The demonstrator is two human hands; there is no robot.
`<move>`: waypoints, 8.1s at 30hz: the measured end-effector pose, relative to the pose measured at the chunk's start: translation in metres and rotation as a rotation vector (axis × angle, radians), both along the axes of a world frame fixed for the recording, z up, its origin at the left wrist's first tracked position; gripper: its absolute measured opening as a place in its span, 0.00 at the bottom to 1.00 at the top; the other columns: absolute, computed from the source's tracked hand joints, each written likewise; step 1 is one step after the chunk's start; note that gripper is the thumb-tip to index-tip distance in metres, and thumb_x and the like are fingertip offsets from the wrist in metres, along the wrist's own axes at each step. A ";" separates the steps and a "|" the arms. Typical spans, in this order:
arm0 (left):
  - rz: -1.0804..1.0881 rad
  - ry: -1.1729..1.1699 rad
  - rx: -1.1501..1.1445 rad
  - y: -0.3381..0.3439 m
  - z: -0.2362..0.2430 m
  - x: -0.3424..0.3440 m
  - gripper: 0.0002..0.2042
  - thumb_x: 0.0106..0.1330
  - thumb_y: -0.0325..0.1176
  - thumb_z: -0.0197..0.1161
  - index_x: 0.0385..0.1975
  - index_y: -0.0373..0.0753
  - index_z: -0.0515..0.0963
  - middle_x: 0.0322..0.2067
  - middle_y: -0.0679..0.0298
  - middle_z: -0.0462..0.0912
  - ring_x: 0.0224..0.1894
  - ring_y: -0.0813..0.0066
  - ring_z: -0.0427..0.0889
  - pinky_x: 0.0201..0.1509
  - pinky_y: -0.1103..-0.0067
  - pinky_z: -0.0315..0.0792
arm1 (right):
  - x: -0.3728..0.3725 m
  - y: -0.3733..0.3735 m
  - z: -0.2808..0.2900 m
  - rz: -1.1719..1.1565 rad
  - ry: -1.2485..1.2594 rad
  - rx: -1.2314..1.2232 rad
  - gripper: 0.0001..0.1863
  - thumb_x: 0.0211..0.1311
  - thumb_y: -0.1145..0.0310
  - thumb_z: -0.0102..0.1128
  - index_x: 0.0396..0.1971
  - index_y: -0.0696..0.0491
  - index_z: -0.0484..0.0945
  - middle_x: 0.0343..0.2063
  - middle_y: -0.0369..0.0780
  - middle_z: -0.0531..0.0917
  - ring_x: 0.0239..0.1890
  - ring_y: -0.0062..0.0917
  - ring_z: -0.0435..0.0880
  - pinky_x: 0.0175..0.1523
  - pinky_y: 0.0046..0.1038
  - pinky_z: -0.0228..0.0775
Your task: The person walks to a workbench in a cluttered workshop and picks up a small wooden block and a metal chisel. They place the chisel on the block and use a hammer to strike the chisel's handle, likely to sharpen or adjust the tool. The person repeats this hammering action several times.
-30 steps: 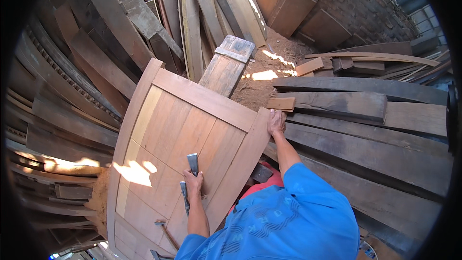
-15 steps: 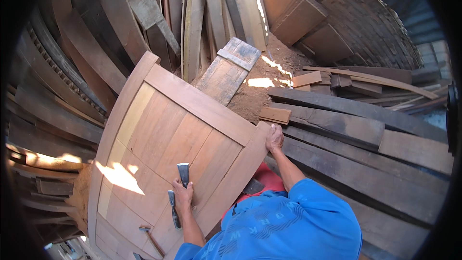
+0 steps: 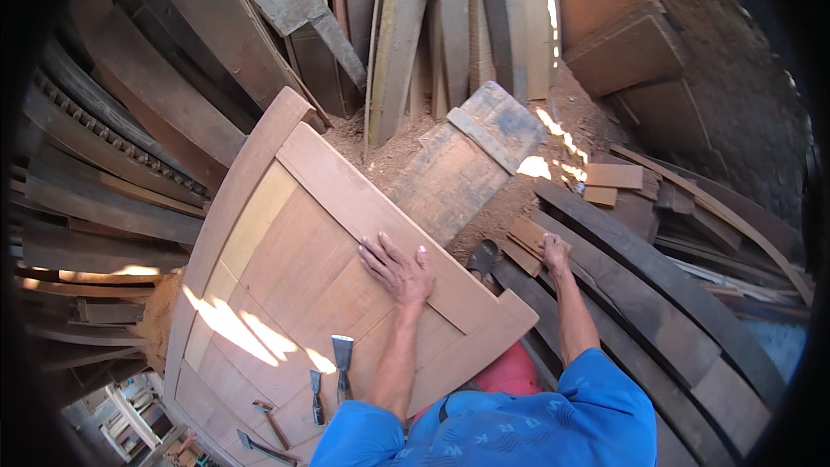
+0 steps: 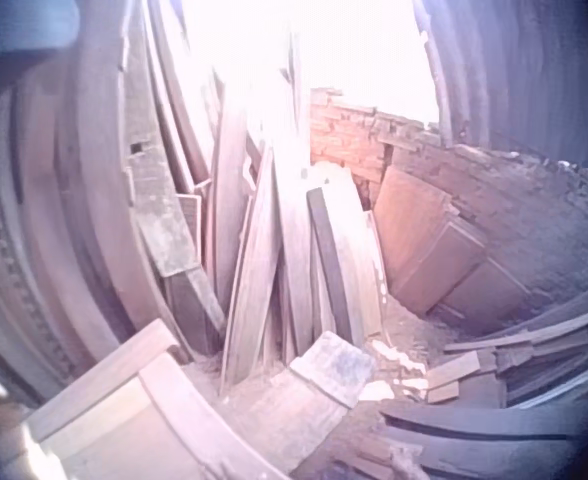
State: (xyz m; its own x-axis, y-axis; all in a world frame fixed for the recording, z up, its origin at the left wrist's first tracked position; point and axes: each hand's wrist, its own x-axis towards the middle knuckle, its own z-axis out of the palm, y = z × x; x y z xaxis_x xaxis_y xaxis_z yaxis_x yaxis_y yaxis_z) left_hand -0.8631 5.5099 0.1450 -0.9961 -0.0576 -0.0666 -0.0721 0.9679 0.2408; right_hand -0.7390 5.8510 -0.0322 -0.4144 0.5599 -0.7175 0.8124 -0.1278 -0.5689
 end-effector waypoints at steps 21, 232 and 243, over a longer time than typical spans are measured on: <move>0.053 -0.163 0.187 -0.011 -0.028 -0.008 0.46 0.65 0.58 0.51 0.69 0.26 0.42 0.68 0.26 0.33 0.72 0.28 0.34 0.70 0.42 0.38 | -0.276 -0.009 -0.354 0.042 -0.126 -0.147 0.19 0.66 0.56 0.55 0.44 0.58 0.76 0.30 0.40 0.80 0.28 0.26 0.77 0.34 0.28 0.70; 1.043 0.731 1.663 -1.587 0.154 1.203 0.19 0.59 0.25 0.69 0.50 0.36 0.76 0.43 0.64 0.84 0.44 0.75 0.82 0.52 0.75 0.76 | 0.690 -1.636 0.250 1.123 0.094 0.554 0.32 0.57 0.71 0.56 0.61 0.63 0.59 0.52 0.62 0.75 0.58 0.54 0.75 0.64 0.44 0.68; 0.573 0.142 1.470 -1.711 0.183 1.222 0.20 0.61 0.29 0.69 0.52 0.35 0.74 0.46 0.65 0.82 0.48 0.78 0.77 0.55 0.76 0.71 | 0.797 -1.717 0.303 1.050 0.043 1.076 0.30 0.59 0.61 0.59 0.62 0.52 0.65 0.58 0.48 0.69 0.60 0.48 0.68 0.62 0.47 0.65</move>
